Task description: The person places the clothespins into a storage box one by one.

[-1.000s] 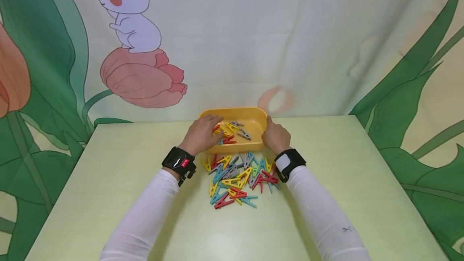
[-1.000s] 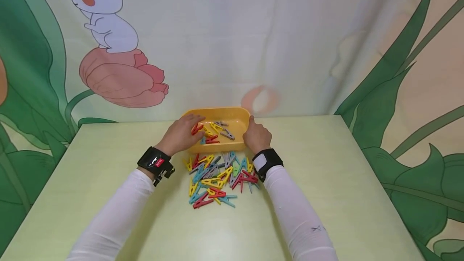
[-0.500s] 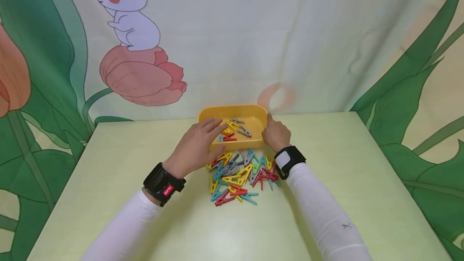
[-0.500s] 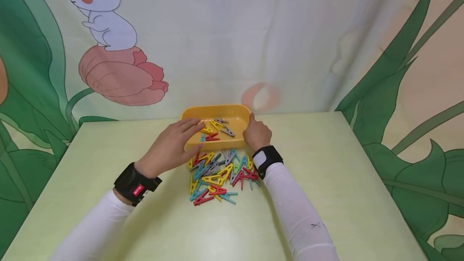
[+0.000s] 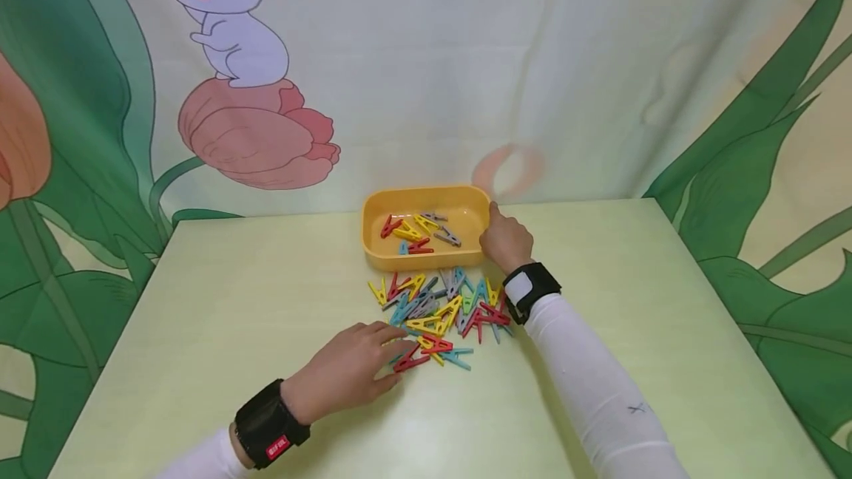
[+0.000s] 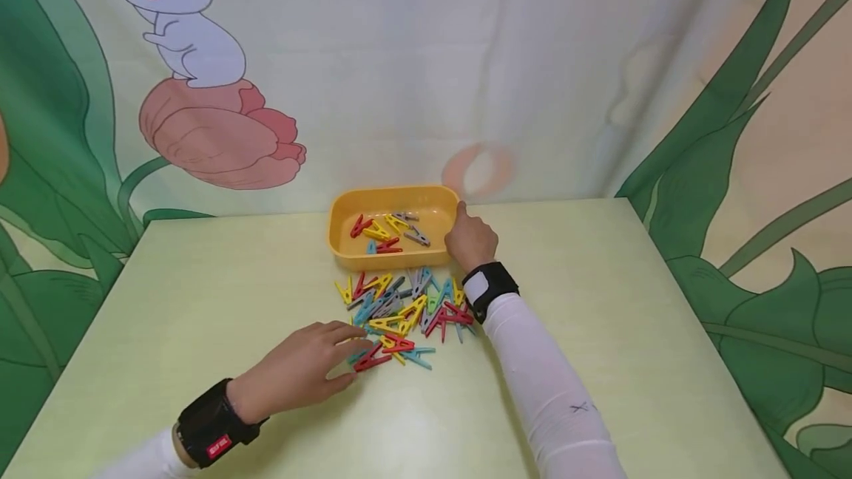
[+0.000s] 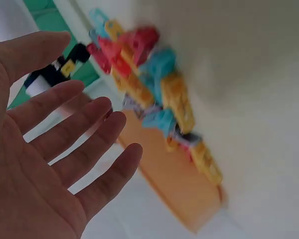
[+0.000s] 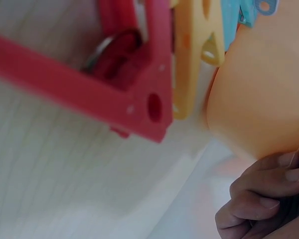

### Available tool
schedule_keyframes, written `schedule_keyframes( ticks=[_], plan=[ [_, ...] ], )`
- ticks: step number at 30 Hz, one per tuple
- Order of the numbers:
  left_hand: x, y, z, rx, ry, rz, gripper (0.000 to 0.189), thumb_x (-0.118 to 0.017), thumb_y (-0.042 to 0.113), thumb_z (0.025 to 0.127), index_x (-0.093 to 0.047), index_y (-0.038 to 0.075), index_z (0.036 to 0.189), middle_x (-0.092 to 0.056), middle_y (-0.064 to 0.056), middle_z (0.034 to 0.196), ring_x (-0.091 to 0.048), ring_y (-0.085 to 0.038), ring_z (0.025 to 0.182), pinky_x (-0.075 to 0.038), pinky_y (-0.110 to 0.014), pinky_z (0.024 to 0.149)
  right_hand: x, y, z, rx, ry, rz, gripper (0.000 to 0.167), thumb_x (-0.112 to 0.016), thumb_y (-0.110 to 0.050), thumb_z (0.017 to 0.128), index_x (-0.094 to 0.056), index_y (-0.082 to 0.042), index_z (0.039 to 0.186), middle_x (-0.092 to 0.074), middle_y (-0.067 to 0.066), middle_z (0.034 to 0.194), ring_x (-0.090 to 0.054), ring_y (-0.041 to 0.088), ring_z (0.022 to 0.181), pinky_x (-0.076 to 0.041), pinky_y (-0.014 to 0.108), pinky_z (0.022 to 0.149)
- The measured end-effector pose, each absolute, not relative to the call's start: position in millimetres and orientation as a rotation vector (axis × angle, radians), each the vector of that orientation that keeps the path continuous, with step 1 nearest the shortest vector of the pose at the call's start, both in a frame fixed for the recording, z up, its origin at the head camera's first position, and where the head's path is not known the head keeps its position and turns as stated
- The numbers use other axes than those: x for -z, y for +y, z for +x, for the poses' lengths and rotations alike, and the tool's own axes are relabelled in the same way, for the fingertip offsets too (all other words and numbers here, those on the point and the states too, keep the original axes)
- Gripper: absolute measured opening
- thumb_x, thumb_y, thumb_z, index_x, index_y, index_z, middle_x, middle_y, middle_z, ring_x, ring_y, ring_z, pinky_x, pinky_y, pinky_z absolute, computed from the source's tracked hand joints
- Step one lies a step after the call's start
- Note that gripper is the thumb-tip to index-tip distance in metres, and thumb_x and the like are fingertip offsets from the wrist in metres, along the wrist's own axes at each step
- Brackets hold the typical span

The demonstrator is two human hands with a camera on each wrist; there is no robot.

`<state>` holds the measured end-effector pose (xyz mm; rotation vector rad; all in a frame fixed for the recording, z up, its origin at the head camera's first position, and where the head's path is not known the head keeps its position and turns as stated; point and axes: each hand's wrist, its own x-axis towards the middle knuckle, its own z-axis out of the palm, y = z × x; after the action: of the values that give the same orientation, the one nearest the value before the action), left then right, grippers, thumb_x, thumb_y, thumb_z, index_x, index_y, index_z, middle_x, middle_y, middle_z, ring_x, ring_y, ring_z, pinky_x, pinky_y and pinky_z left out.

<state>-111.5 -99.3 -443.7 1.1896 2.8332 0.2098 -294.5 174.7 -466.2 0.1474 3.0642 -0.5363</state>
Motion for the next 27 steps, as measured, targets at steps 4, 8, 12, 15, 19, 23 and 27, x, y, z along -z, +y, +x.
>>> schedule_keyframes(
  ticks=[4, 8, 12, 15, 19, 23, 27],
  plan=[
    [458.9, -96.9, -104.3, -0.146, 2.778, 1.199, 0.047, -0.073, 0.036, 0.087, -0.063, 0.020, 0.130, -0.064, -0.003, 0.131, -0.059, -0.024, 0.122, -0.050, -0.046, 0.100, 467.6, 174.2, -294.9, 0.539, 3.072, 0.154, 0.064, -0.049, -0.021, 0.096, -0.028, -0.012, 0.156, -0.059, 0.010, 0.070, -0.053, 0.023, 0.056, -0.037, 0.030, 0.048],
    [469.2, -93.6, -100.7, -0.086, 2.740, 1.219, 0.051, -0.072, 0.037, 0.088, -0.061, 0.020, 0.134, -0.059, -0.004, 0.138, -0.055, -0.026, 0.127, -0.048, -0.047, 0.102, 468.6, 174.3, -295.4, 0.539, 3.073, 0.148, 0.063, -0.049, -0.021, 0.096, -0.029, -0.012, 0.155, -0.059, 0.010, 0.071, -0.054, 0.023, 0.057, -0.037, 0.030, 0.048],
    [473.4, -91.5, -99.6, -0.048, 2.752, 1.268, 0.048, -0.073, 0.034, 0.088, -0.063, 0.019, 0.132, -0.058, -0.004, 0.138, -0.054, -0.025, 0.126, -0.048, -0.046, 0.102, 468.7, 175.0, -295.8, 0.538, 3.074, 0.149, 0.064, -0.049, -0.021, 0.096, -0.029, -0.012, 0.155, -0.060, 0.011, 0.071, -0.054, 0.023, 0.056, -0.037, 0.030, 0.048],
    [474.4, -90.2, -100.1, -0.053, 2.762, 1.291, 0.047, -0.074, 0.030, 0.088, -0.063, 0.020, 0.132, -0.060, -0.003, 0.136, -0.055, -0.024, 0.126, -0.047, -0.046, 0.104, 469.0, 175.1, -295.7, 0.541, 3.074, 0.145, 0.064, -0.049, -0.021, 0.095, -0.029, -0.012, 0.155, -0.060, 0.011, 0.070, -0.054, 0.023, 0.056, -0.037, 0.030, 0.047],
    [474.8, -88.4, -102.0, -0.061, 2.760, 1.314, 0.050, -0.074, 0.026, 0.087, -0.060, 0.021, 0.135, -0.063, 0.000, 0.133, -0.056, -0.023, 0.124, -0.045, -0.045, 0.106, 468.5, 175.0, -295.7, 0.548, 3.069, 0.146, 0.064, -0.049, -0.021, 0.096, -0.029, -0.012, 0.155, -0.060, 0.010, 0.071, -0.054, 0.023, 0.056, -0.037, 0.030, 0.048],
    [475.5, -86.1, -103.3, -0.047, 2.767, 1.372, 0.039, -0.072, 0.024, 0.089, -0.064, 0.022, 0.128, -0.068, 0.003, 0.123, -0.058, -0.020, 0.115, -0.047, -0.042, 0.101, 468.0, 174.8, -295.9, 0.550, 3.061, 0.155, 0.064, -0.049, -0.021, 0.096, -0.029, -0.013, 0.156, -0.060, 0.011, 0.072, -0.054, 0.023, 0.057, -0.037, 0.030, 0.049],
    [476.4, -82.8, -103.6, -0.050, 2.742, 1.441, 0.022, -0.066, 0.021, 0.093, -0.068, 0.024, 0.115, -0.070, 0.007, 0.105, -0.057, -0.014, 0.098, -0.050, -0.033, 0.088, 467.3, 174.9, -295.2, 0.551, 3.056, 0.159, 0.064, -0.048, -0.021, 0.096, -0.028, -0.013, 0.156, -0.060, 0.011, 0.073, -0.053, 0.023, 0.057, -0.037, 0.030, 0.049]
  ],
)
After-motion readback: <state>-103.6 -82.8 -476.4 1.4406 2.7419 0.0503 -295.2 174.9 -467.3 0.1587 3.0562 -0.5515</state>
